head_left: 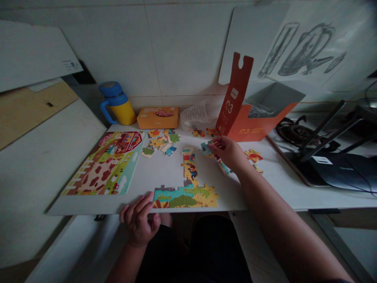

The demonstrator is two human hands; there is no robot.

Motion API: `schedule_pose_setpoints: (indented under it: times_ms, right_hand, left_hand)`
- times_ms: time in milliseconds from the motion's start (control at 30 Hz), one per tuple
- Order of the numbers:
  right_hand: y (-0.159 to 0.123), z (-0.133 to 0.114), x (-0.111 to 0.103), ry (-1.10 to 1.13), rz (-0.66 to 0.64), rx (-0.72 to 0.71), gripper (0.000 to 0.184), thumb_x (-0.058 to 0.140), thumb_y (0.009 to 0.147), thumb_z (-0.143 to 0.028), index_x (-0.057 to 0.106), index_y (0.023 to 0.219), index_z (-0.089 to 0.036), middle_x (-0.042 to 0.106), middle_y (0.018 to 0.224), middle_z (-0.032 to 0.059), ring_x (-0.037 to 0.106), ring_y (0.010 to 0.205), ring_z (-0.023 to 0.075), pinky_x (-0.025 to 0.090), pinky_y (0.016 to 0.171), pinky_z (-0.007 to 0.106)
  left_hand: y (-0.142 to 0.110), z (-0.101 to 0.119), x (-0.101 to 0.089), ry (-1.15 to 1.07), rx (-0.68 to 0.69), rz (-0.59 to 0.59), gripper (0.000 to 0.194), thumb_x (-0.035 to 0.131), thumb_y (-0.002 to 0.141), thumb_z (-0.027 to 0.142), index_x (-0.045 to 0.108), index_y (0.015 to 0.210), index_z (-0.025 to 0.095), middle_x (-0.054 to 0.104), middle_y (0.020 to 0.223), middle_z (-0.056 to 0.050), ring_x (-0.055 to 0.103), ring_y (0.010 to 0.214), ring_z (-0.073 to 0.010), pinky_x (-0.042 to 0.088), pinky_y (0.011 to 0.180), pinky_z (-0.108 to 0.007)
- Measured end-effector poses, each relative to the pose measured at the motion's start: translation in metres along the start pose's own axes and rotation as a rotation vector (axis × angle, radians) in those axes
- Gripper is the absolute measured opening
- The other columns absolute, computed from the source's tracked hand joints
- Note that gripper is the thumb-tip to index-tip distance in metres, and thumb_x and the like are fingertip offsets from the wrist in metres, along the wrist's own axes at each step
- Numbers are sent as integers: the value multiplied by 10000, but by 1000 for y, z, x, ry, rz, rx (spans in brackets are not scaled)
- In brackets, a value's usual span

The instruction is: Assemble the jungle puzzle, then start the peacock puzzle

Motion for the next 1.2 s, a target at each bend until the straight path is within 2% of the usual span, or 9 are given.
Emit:
schedule_pose_setpoints:
  times_ms: [67, 167, 267, 600, 733, 900, 1067, 1200]
  right_hand:
    - [0, -1, 11, 30, -35, 11, 294, 713, 945, -462, 632, 1100, -225, 746, 837, 23, 682, 626, 159, 488, 563, 254]
    - [0, -4, 22, -39, -58, -7, 215, 700, 969, -372, 634, 1113, -228, 763, 842, 17, 706, 638, 156, 489, 571, 247]
    - [3, -5, 28, -137, -59, -7, 231, 690, 987, -334, 646, 1183, -220, 787, 855, 18, 712, 638, 149, 483, 577, 246]
    - [5, -6, 25, -336, -60, -16, 257, 703, 968, -294, 736, 1208, -208, 803, 902, 27, 686, 634, 144, 465, 625, 267]
    - [5, -8, 24, -371, -21, -32, 225, 700, 950, -279, 748, 1158, -208, 796, 914, 34, 695, 705, 159, 468, 665, 271]
    - [6, -3, 22, -284, -38, -30, 186, 696, 945, -295, 737, 1110, -219, 781, 879, 25, 684, 690, 159, 460, 621, 261]
    - [4, 7, 16, -79, -171, 17, 334, 692, 957, -359, 687, 1262, -222, 759, 835, 17, 666, 623, 163, 472, 552, 259]
    - [0, 4, 12, -87, -217, -5, 316, 687, 953, -360, 722, 1235, -219, 762, 859, 33, 669, 670, 169, 483, 569, 257]
  left_hand:
    - [-1, -1, 0, -4, -4, 0, 262, 540, 1071, 432, 631, 1226, 243, 829, 1173, -131, 733, 1112, -314, 327, 1186, -563]
    - [-2, -1, 1, -10, -8, -4, 260, 550, 1067, 426, 629, 1240, 248, 828, 1183, -126, 737, 1115, -314, 322, 1195, -553]
    - [0, 0, 0, -11, -15, -1, 258, 547, 1070, 431, 631, 1243, 259, 830, 1184, -111, 740, 1106, -309, 319, 1197, -543]
    - [0, 0, 0, -11, -20, 4, 272, 546, 1068, 439, 626, 1259, 263, 831, 1173, -106, 737, 1097, -312, 312, 1200, -535]
    - [-1, 0, 0, -7, -26, 4, 256, 559, 1064, 433, 631, 1244, 266, 832, 1175, -100, 742, 1084, -304, 321, 1193, -527]
    - [-2, -1, 0, -17, -28, 5, 242, 569, 1060, 442, 642, 1208, 265, 828, 1177, -105, 737, 1095, -304, 333, 1178, -543]
    - [-1, 0, 0, -6, -29, -11, 241, 548, 1070, 439, 638, 1201, 259, 828, 1172, -110, 731, 1110, -306, 327, 1181, -551]
    - [-1, 0, -1, -14, -23, -7, 259, 563, 1059, 433, 636, 1231, 254, 827, 1177, -117, 726, 1116, -308, 324, 1189, -547]
Point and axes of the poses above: each hand's wrist, its own y-axis towards the middle knuckle, its own x-axis out of the palm, z = x × y, the point moved 4 cm from there along y, towards the middle knuckle
